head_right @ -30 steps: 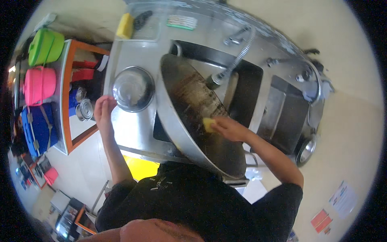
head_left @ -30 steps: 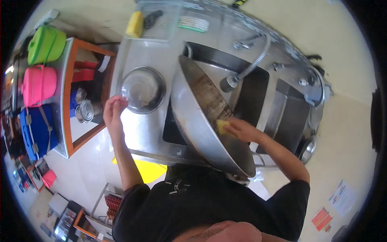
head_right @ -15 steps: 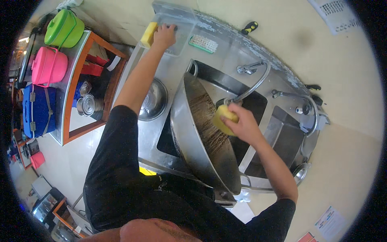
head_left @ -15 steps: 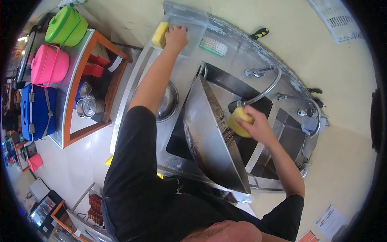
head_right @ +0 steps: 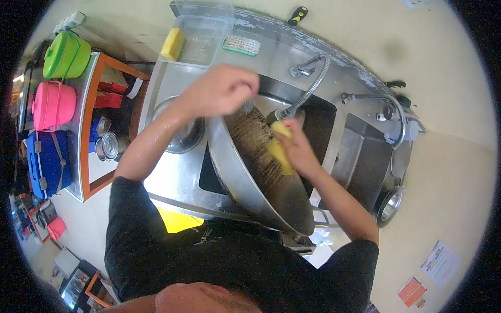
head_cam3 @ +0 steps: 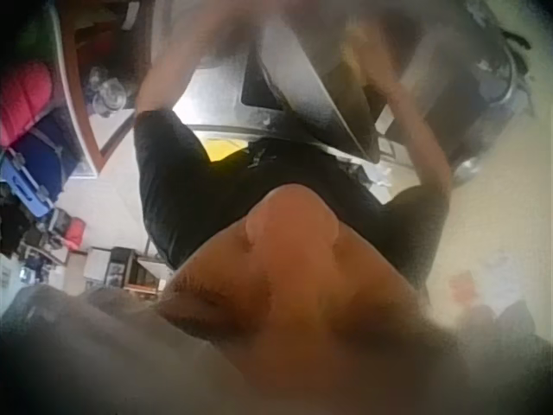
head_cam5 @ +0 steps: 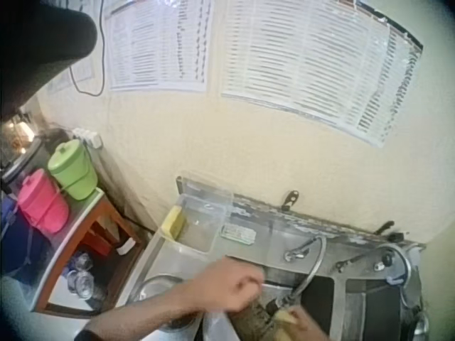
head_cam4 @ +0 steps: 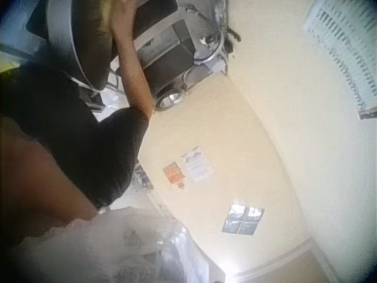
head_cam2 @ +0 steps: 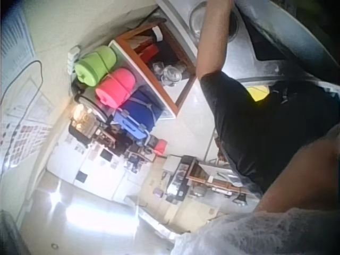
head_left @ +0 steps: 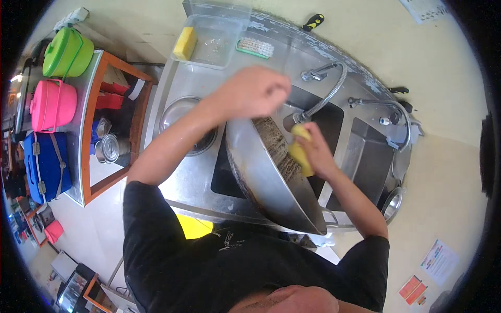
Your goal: The person picks up a wok from a storage area, carries it to a sink, and washes it by hand using a sponge and water.
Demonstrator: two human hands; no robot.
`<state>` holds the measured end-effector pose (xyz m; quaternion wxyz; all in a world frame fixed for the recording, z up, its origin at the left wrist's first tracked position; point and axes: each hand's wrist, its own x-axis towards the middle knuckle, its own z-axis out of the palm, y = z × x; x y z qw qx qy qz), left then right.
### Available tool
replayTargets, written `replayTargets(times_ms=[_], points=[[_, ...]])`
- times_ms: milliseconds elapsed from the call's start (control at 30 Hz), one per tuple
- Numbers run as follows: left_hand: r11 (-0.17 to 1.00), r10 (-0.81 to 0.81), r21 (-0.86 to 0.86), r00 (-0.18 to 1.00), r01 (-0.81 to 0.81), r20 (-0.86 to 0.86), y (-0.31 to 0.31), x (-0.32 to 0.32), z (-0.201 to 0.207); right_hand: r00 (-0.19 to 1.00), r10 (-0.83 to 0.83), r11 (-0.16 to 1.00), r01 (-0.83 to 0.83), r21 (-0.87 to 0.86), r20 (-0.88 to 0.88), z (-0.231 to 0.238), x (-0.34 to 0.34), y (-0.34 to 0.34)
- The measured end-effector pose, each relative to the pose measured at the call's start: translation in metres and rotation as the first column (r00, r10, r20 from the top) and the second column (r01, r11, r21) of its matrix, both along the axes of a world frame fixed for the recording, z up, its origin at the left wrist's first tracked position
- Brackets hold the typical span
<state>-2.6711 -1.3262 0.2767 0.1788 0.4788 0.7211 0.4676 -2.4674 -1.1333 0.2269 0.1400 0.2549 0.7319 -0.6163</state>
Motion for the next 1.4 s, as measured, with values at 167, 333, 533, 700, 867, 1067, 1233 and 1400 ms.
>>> replayTargets(times_ms=[167, 333, 533, 700, 867, 1067, 1233, 1400], points=[[0.935, -0.231, -0.295, 0.969, 0.197, -0.086, 0.02, 0.035, 0.003, 0.902, 0.429, 0.887, -0.411, 0.211, -0.044, -0.051, 0.011, -0.047], [0.934, -0.232, -0.292, 0.971, 0.207, -0.051, 0.014, 0.014, 0.012, 0.752, 0.658, 0.753, -0.657, 0.032, -0.033, -0.078, 0.047, -0.072], [0.98, 0.091, 0.191, 0.976, -0.053, -0.196, -0.043, -0.025, 0.046, 0.908, 0.348, 0.867, -0.217, 0.449, -0.234, -0.053, 0.02, -0.013], [0.814, 0.459, 0.168, 0.793, -0.556, 0.4, -0.081, -0.036, 0.029, 0.833, 0.249, 0.906, -0.021, 0.423, -0.493, 0.063, -0.143, -0.05], [0.815, 0.506, 0.037, 0.741, -0.579, 0.441, -0.068, -0.018, 0.03, 0.701, 0.245, 0.966, -0.117, 0.23, -0.67, 0.088, -0.166, -0.076], [0.981, 0.018, 0.117, 0.672, -0.155, 0.74, -0.044, 0.023, 0.038, 0.774, -0.1, 0.989, 0.007, -0.15, -0.625, 0.054, -0.077, -0.036], [0.872, 0.365, 0.081, 0.752, -0.483, 0.548, -0.103, 0.056, 0.022, 0.598, -0.546, 0.808, 0.192, -0.558, -0.586, 0.015, -0.024, 0.076], [0.402, 0.64, -0.058, 0.235, -0.914, 0.732, -0.219, 0.135, -0.073, 0.827, -0.378, 0.92, 0.388, -0.064, -0.416, -0.109, -0.093, 0.175]])
